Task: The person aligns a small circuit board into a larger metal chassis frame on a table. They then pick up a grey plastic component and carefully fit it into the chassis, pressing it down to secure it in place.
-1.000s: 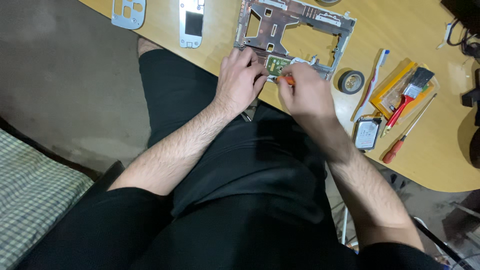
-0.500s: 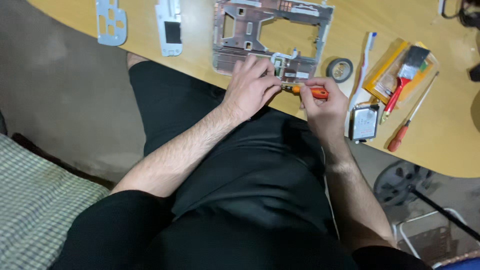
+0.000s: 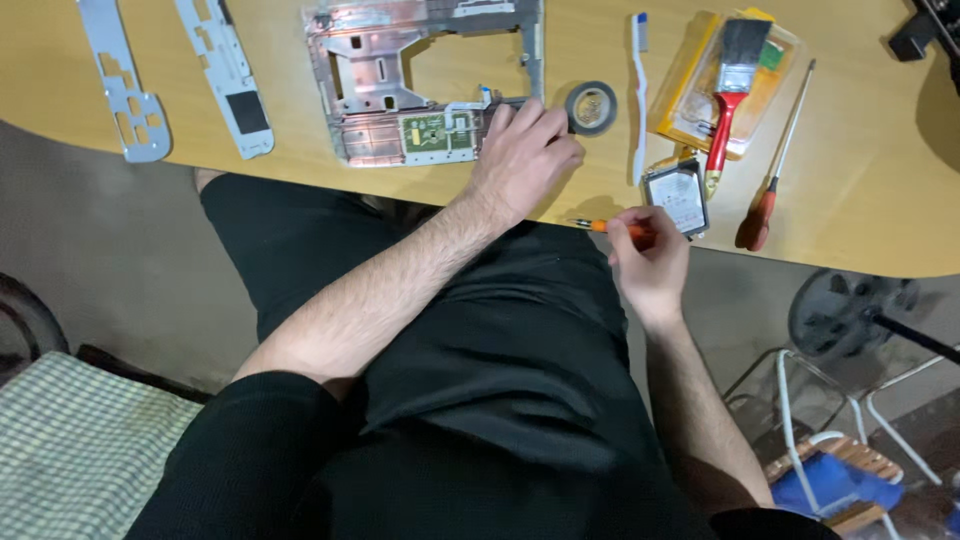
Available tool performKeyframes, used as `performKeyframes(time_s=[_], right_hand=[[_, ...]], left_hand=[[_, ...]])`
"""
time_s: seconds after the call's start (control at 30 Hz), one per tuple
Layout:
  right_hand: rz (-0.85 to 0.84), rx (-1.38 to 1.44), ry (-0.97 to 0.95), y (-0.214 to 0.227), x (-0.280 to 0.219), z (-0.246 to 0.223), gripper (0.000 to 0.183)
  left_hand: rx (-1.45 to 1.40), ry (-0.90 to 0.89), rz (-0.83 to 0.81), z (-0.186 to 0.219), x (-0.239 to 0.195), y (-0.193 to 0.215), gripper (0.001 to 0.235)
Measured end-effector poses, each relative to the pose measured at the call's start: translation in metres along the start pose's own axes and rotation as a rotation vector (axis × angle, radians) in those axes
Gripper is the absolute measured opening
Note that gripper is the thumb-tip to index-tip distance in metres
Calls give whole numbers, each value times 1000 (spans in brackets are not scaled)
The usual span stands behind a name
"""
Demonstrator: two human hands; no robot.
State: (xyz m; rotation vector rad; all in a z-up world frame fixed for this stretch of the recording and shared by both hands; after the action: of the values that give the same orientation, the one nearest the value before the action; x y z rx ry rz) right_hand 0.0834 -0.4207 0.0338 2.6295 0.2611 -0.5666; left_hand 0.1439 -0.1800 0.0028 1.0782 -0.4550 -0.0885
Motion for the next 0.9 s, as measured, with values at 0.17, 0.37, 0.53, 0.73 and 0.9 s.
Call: performKeyframes(time_s=[0.17,0.37,0.53,0.73,0.9], right_hand=[[21,12,-143,-10,-2,8,5],[-8,52,-126,-15,-1,-2,5],[-33,138,45,-22,6,13,15],[-147,344,126,-39,13,30,18],[-531,267,217,-76,17,11,37]], left_hand=[[118,-28,-8,10,6,-3,16],[160,-12,29,12,5,1,17],[75,7,79,10,-7,21,10],[-192,-2,-56,-18,-79,70,20],[-104,313,93,-90,-149,143,36]])
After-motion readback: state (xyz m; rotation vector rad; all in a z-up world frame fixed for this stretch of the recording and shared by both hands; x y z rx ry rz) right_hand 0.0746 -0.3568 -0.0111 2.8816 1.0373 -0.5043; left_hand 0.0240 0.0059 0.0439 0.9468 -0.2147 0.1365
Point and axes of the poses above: each hand's wrist, its own x-axis towards the middle knuckle, its own y-axis out of the back of the hand, z = x × y, the point moved 5 cm from there along x, towards the middle knuckle, and after that the axes turned 6 degrees about -z, right-handed, at the moved point
